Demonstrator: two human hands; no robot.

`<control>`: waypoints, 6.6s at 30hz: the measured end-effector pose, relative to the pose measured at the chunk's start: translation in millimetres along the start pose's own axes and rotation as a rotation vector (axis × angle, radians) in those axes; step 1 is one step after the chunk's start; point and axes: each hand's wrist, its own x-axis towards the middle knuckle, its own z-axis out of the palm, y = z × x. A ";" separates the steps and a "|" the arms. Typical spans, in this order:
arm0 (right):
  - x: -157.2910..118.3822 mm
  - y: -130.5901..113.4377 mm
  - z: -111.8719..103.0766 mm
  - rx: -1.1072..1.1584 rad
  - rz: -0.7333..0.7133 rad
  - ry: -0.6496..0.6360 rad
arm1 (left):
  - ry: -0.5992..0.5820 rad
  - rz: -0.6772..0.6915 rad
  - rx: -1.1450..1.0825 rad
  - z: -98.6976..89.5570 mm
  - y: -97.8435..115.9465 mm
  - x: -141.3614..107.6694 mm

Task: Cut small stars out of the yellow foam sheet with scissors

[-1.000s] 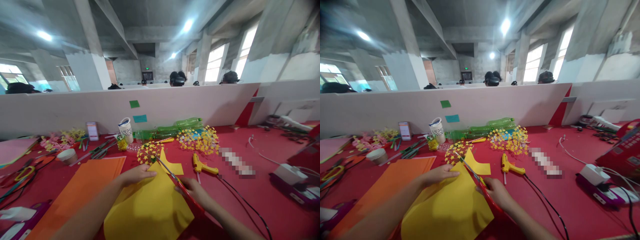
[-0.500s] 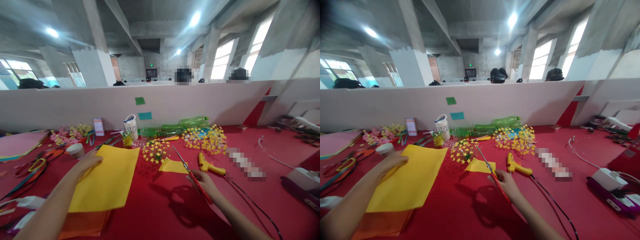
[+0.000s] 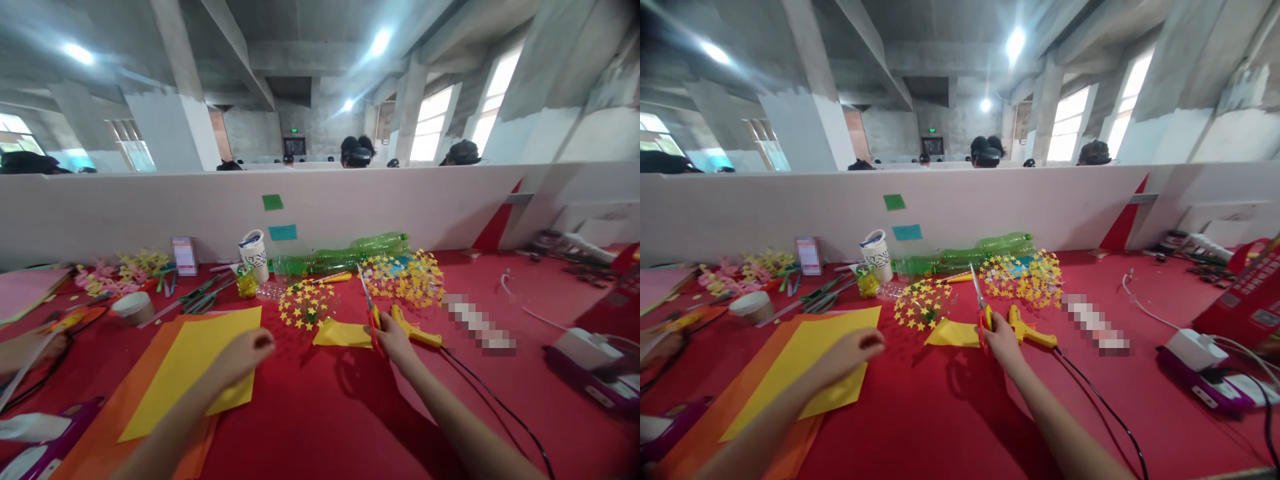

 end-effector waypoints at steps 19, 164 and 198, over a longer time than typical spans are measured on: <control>-1.2 17.0 -4.8 0.243 0.033 -0.112 | -0.144 -0.174 -0.904 106.1 56.7 12.4; 33.4 -19.9 34.9 -0.172 -0.240 0.053 | -0.062 -0.090 -0.992 77.6 48.6 28.4; -37.1 -26.2 16.1 -0.256 0.131 -0.659 | 0.220 -0.049 -0.931 70.7 47.6 21.2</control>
